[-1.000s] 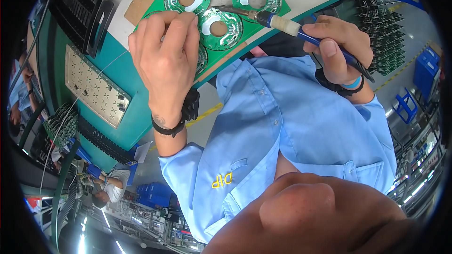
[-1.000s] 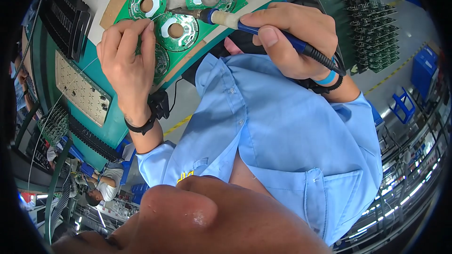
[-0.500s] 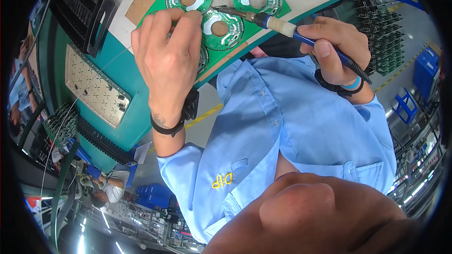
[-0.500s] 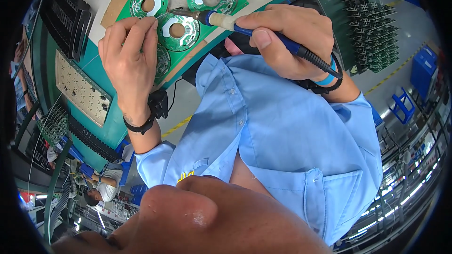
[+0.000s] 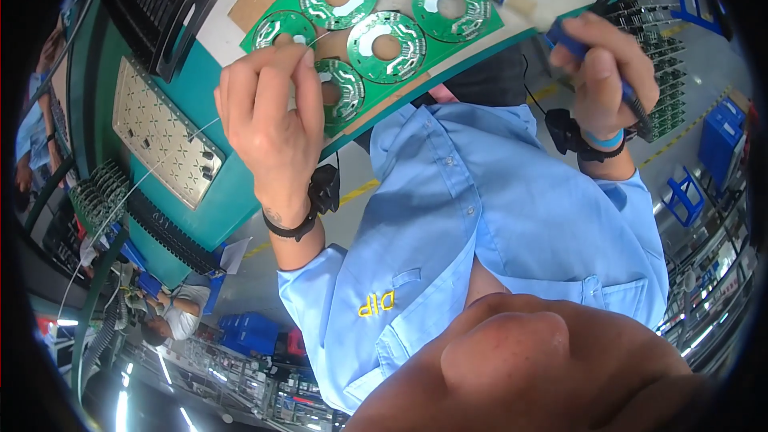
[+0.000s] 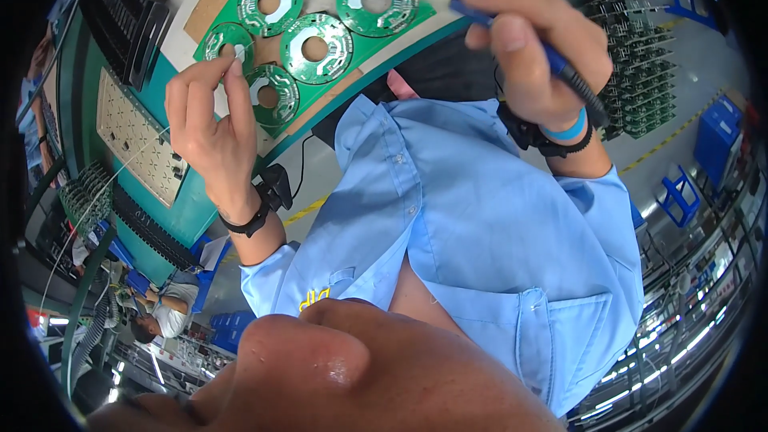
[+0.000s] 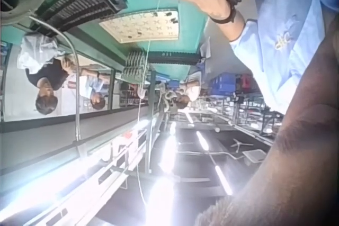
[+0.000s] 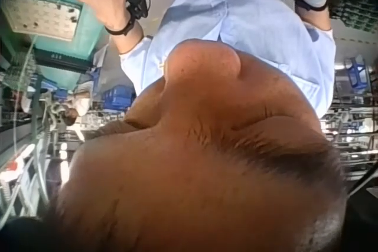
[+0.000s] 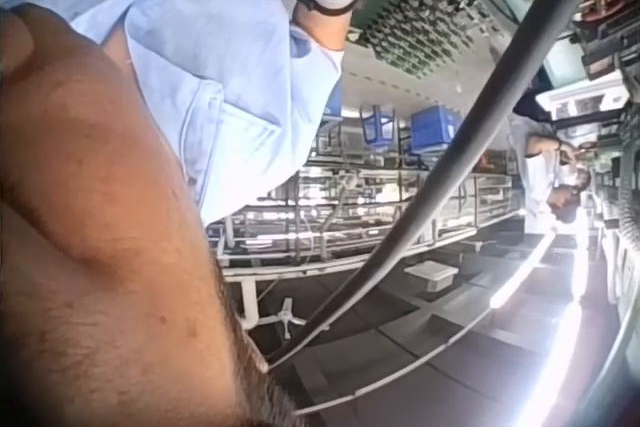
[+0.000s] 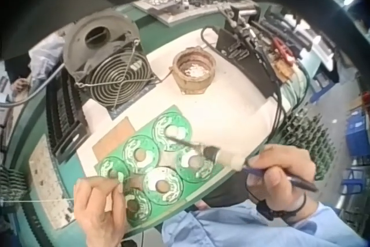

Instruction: Soldering components onto a circuit board and transporting trays of parts across the production floor.

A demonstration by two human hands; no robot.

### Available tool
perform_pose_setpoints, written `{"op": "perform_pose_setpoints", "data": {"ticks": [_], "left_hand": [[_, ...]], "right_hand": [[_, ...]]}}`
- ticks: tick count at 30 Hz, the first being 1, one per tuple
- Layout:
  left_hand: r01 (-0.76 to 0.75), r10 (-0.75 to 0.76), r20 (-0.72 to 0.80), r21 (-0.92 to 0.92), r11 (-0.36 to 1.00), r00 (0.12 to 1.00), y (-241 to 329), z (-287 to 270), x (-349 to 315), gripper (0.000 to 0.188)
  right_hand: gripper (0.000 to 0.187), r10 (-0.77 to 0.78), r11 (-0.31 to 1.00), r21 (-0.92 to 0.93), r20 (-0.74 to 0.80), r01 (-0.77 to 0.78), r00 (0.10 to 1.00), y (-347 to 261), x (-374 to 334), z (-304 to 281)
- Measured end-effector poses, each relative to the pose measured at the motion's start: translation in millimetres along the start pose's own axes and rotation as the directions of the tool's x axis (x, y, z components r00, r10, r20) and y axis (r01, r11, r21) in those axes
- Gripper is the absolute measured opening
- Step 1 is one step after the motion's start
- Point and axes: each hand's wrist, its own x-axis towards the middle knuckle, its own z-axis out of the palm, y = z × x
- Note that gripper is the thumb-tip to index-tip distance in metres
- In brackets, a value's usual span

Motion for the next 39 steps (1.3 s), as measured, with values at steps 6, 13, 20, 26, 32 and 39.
{"op": "perform_pose_setpoints", "data": {"ticks": [6,13,20,26,32,39], "left_hand": [[0.171,-0.171,-0.030,-0.001,0.985,0.985,-12,-17,-34,0.014],[0.392,-0.397,-0.038,-0.094,0.915,0.917,-31,-30,-67,0.006],[0.533,-0.717,-0.071,-0.618,0.577,0.694,-42,-17,-86,0.008],[0.513,-0.617,-0.202,-0.396,0.762,0.760,-43,-4,-88,0.010],[0.474,-0.515,-0.192,-0.225,0.851,0.835,-41,-6,-85,0.009],[0.465,-0.502,-0.186,-0.211,0.860,0.844,-36,-8,-81,0.010]], "right_hand": [[0.022,-0.175,0.950,-0.290,-0.190,0.115,0.966,82,20,0],[0.037,-0.071,0.994,-0.091,-0.197,0.054,0.978,59,35,27],[0.049,0.268,0.858,0.502,-0.248,-0.113,0.931,48,54,58],[0.056,0.454,0.518,0.836,-0.090,-0.181,0.886,35,59,71],[0.056,0.506,0.223,0.915,0.186,-0.336,0.842,26,42,65],[0.039,0.156,0.082,0.993,0.075,-0.088,0.985,78,12,82]]}}
